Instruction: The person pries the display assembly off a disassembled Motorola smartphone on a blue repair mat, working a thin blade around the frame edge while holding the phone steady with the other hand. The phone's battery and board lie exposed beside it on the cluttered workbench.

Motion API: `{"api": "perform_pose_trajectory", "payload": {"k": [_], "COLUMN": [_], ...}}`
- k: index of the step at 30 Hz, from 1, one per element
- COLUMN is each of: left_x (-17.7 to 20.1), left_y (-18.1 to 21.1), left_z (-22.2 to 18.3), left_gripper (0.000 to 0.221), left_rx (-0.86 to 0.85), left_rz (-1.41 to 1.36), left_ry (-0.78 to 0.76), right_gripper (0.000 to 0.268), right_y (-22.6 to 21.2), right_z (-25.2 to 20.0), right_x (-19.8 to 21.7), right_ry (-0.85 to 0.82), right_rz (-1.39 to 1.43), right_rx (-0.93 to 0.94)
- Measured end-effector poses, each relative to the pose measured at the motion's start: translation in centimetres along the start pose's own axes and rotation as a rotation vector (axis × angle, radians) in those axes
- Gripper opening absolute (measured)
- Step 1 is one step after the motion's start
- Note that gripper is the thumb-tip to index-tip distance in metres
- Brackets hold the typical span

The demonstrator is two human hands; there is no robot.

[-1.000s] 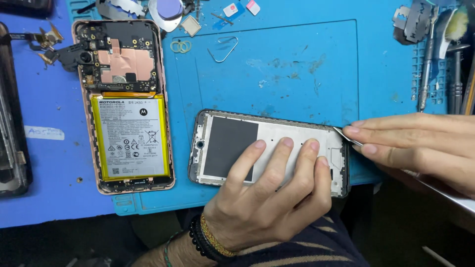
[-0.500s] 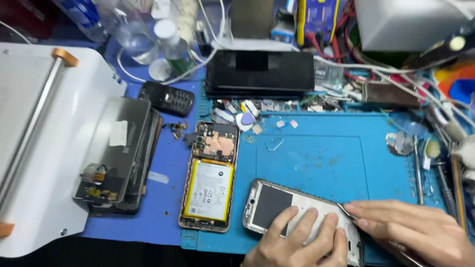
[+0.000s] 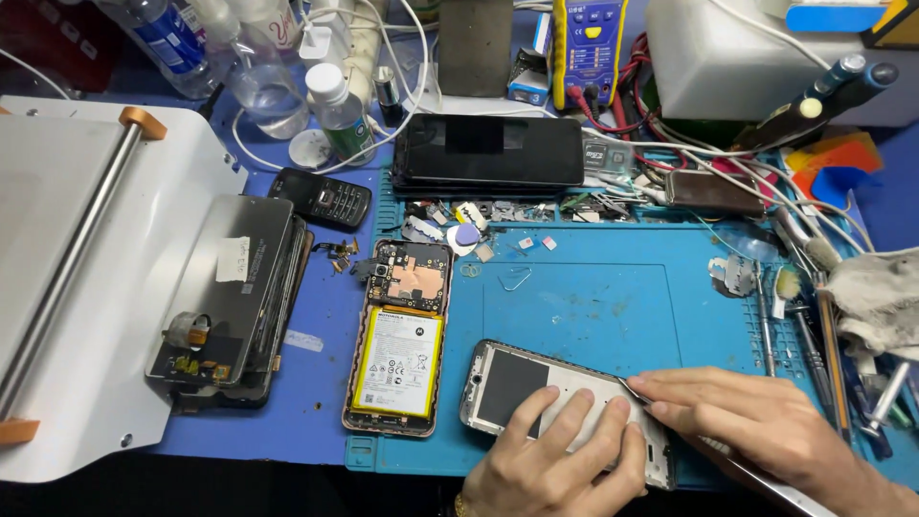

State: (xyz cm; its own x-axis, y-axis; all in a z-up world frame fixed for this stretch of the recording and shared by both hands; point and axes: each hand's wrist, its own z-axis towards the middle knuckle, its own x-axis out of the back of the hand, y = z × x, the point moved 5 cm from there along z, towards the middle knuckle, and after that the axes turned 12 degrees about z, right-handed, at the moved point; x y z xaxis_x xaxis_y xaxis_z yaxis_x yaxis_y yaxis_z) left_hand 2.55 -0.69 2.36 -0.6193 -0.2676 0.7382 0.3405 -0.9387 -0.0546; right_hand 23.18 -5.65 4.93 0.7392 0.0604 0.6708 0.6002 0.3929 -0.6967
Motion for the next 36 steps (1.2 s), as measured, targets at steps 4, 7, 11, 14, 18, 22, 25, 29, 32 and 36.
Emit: {"api": "perform_pose_trajectory", "payload": {"k": [4, 7, 11, 14, 18, 22, 25, 29, 32, 36], "left_x": [-0.3, -0.1, 0.8, 1.0, 1.0, 0.5, -0.1, -0.2, -0.3, -0.1], "left_y": [-0.1, -0.2, -0.5, -0.6, -0.7, -0.5, -0.4, -0.4, -0.4, -0.6], "left_z": [-0.3, -0.1, 0.6, 0.8, 1.2, 0.7, 0.3, 0.1, 0.0, 0.4], "left_gripper": [0.016, 0.017, 0.018, 0.021, 0.023, 0.021, 0.021, 0.023, 0.024, 0.022], "left_rx": [-0.005, -0.012, -0.027, -0.033, -0.038, -0.013, -0.027, -0.041, -0.041, -0.054], "left_rz": [0.004, -0.001, 0.014, -0.011, -0.013, -0.093, -0.055, -0.017, -0.014, -0.008], "left_ry": [0.001, 0.007, -0.018, -0.051, -0.068, -0.112, -0.108, -0.086, -0.090, -0.086], "right_gripper": [0.029, 0.027, 0.026, 0.024, 0.018, 0.022, 0.024, 0.014, 0.018, 0.024], "right_y": [0.5, 0.6, -0.4, -1.1, -1.0, -1.2, -1.7, -2.2, -2.6, -2.3], "right_z": [-0.5, -0.5, 0.5, 0.3, 1.4, 0.8, 1.2, 2.4, 2.6, 2.9], "right_x": [-0.1, 0.1, -0.1, 0.1, 0.1, -0.3, -0.1, 0.0, 0.4, 0.0], "right_ry": [0.002, 0.024, 0.018, 0.025, 0.059, 0.019, -0.013, 0.023, 0.004, -0.037], "right_rz": [-0.003, -0.054, -0.030, -0.055, -0.083, -0.113, -0.134, -0.142, -0.133, -0.160], "right_rx": [0.002, -0.065, -0.010, -0.048, -0.051, 0.000, -0.056, 0.009, -0.009, -0.075]}}
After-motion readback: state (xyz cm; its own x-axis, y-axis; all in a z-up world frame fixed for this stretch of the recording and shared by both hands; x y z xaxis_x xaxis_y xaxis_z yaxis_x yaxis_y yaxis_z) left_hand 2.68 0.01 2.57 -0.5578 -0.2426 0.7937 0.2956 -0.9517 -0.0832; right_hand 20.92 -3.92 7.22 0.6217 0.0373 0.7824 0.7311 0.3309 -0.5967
